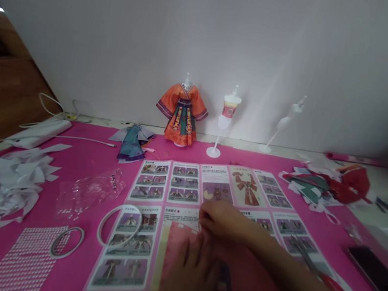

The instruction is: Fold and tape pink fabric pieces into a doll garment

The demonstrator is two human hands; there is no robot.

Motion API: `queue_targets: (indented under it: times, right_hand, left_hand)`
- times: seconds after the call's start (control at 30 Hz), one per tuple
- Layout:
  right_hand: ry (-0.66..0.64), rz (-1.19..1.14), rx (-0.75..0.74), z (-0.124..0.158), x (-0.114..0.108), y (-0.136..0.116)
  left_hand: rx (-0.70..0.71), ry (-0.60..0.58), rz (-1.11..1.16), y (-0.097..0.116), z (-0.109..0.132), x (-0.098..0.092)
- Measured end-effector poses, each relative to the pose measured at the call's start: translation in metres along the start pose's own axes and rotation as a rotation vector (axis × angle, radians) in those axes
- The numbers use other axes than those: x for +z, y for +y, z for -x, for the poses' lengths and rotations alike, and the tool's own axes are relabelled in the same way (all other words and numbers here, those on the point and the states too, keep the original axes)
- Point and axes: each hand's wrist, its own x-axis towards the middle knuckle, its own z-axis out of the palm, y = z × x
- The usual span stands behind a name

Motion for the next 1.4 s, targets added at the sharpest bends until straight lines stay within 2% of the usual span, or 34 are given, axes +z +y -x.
queue_targets:
  times: [0.27, 0.6, 1.2, 1.4]
  right_hand:
    - [-0.017, 0.037, -0.002, -0.002, -0.001, -0.001]
    - [-0.037, 0.084, 0.018, -0.003, 0.000, -0.002]
    - [-0.053, 0.110, 0.047, -0.005, -0.003, -0.009]
    - [-0.036, 0.085, 0.043, -0.007, -0.001, -0.008]
  left_hand:
    - [-0.007, -0.006, 0.005, 0.000, 0.001, -0.003]
    - [-0.002, 0.060, -0.053, 0.000, 0.001, 0.001]
    - [0.013, 0.057, -0.074, 0.000, 0.002, -0.009]
    - [0.006, 0.066, -0.072, -0.001, 0.002, -0.006]
